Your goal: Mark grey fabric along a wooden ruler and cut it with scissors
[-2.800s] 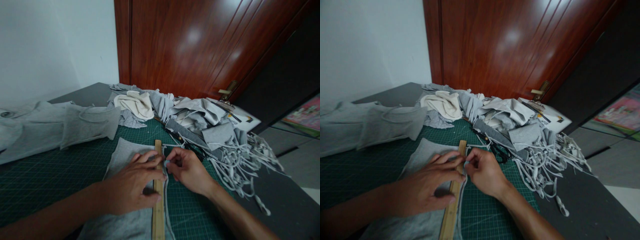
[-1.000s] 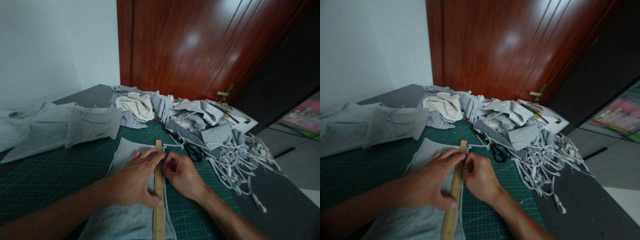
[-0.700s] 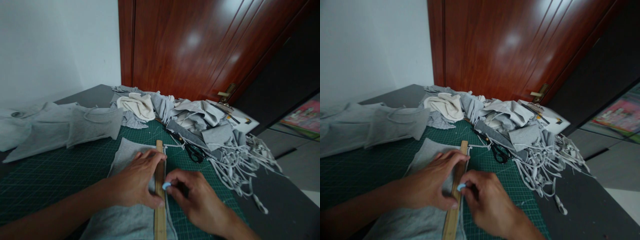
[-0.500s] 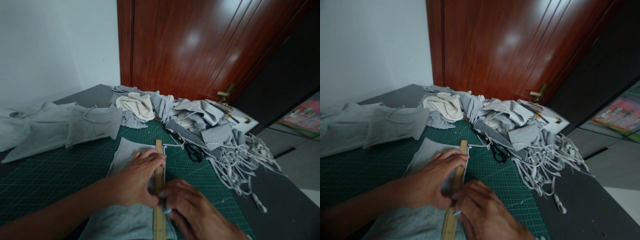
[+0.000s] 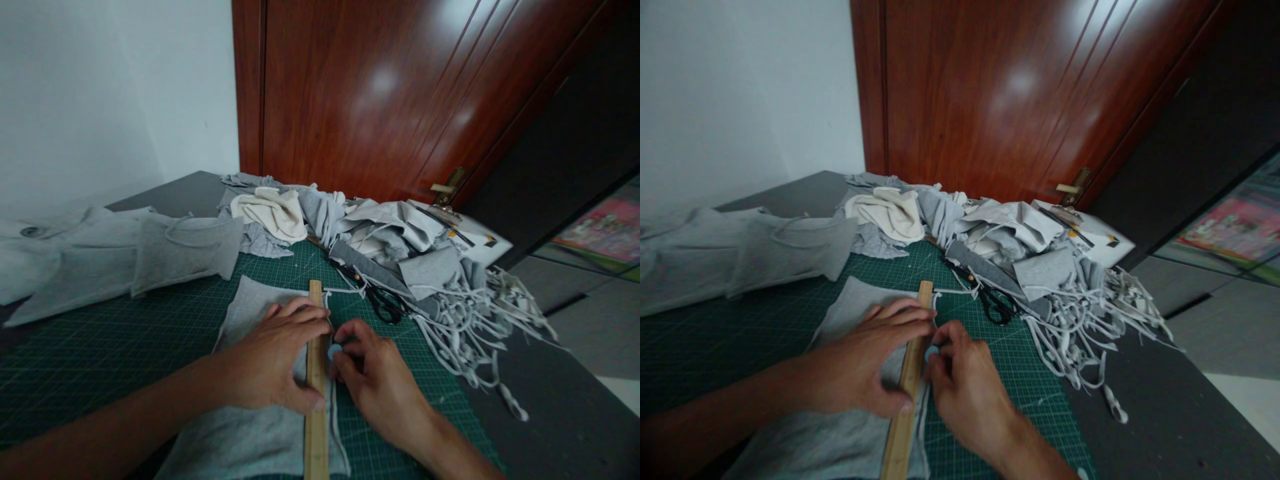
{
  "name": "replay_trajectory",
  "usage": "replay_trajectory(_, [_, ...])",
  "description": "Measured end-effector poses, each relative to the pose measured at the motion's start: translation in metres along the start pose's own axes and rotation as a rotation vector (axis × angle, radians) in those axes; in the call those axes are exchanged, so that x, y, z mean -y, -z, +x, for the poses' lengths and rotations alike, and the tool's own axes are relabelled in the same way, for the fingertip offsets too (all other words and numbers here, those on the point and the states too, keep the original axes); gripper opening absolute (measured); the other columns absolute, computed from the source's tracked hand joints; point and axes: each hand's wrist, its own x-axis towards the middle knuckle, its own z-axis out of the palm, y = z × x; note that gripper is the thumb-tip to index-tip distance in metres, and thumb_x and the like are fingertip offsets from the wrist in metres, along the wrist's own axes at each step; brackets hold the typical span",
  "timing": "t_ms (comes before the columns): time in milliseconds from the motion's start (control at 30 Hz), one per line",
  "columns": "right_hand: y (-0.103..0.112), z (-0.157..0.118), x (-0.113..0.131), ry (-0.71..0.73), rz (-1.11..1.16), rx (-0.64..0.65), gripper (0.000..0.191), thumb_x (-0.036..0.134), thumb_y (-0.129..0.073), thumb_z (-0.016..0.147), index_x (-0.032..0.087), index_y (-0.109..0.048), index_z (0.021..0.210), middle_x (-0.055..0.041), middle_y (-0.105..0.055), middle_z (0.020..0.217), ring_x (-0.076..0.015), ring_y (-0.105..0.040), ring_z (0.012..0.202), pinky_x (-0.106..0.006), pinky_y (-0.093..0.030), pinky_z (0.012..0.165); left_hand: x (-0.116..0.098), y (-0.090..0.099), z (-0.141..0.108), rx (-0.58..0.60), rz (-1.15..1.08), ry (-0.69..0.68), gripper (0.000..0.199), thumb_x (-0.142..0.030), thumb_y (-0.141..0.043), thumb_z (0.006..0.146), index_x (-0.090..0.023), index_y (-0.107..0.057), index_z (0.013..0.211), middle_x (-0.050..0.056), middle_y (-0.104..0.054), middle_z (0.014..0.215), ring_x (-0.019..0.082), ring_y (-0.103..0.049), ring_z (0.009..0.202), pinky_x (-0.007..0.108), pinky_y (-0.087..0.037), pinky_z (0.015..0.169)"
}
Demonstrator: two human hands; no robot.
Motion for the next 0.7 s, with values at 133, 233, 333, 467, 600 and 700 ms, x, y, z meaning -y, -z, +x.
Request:
replay_trajectory(133, [-0.002,0.012,-0.004,-0.038,-0.080,-0.060,0.011,0.013,-0.052,0.099,0.023,-0.055,0.102,-0.0005,-0.072,0.074,-0.0207,-0.069,0.058,-0.029,-0.045,0.057,-0.002,0.002,-0.001,0.013,0.008,0.011,0.089,-0.048,-0.097,0.063,-0.024,-0.066,0.143,0.011,-0.059,0.160,0.046,-0.039,0.155,0.068,-0.032,0.126])
replay_trajectory(233, [-0.003,0.014,-0.005,-0.013,-0.133,-0.072,0.011,0.014,-0.051,0.099,0.023,-0.056,0.098,-0.0022,-0.072,0.077,-0.0217,-0.069,0.060,-0.031,-0.044,0.059,-0.002,0.002,-0.001,0.016,0.009,0.010,0.092,-0.049,-0.099,0.062,-0.022,-0.066,0.144,0.012,-0.059,0.159,0.045,-0.039,0.155,0.067,-0.031,0.127])
replay_trajectory(333, [-0.005,0.015,-0.005,0.054,-0.178,-0.084,0.013,0.012,-0.051,0.098,0.023,-0.058,0.099,-0.0037,-0.074,0.083,-0.0236,-0.073,0.070,-0.032,-0.045,0.065,-0.001,0.001,0.000,0.013,0.011,0.014,0.091,-0.051,-0.098,0.060,-0.024,-0.067,0.142,0.011,-0.061,0.157,0.045,-0.041,0.153,0.066,-0.033,0.125])
replay_trajectory(467, [-0.007,0.016,-0.003,0.093,-0.192,-0.087,0.014,0.012,-0.051,0.098,0.022,-0.060,0.099,-0.0033,-0.075,0.084,-0.0232,-0.073,0.072,-0.032,-0.044,0.067,-0.002,0.001,0.001,0.008,0.006,0.009,0.088,-0.051,-0.097,0.061,-0.026,-0.067,0.141,0.010,-0.064,0.152,0.044,-0.044,0.150,0.064,-0.035,0.123])
replay_trajectory(600, [-0.006,0.015,-0.002,0.117,-0.198,-0.075,0.013,0.012,-0.050,0.099,0.022,-0.060,0.098,-0.0030,-0.074,0.083,-0.0225,-0.072,0.069,-0.031,-0.043,0.065,-0.006,0.003,0.001,0.009,0.014,0.015,0.082,-0.049,-0.093,0.062,-0.029,-0.068,0.137,0.007,-0.065,0.149,0.044,-0.047,0.149,0.061,-0.038,0.122])
replay_trajectory(700, [-0.006,0.016,-0.001,0.135,-0.196,-0.068,0.015,0.011,-0.050,0.098,0.022,-0.059,0.097,-0.0021,-0.073,0.080,-0.0217,-0.071,0.066,-0.030,-0.042,0.063,-0.008,0.004,0.001,-0.008,0.010,0.007,0.079,-0.048,-0.092,0.060,-0.031,-0.070,0.133,0.007,-0.067,0.145,0.043,-0.050,0.146,0.060,-0.040,0.119])
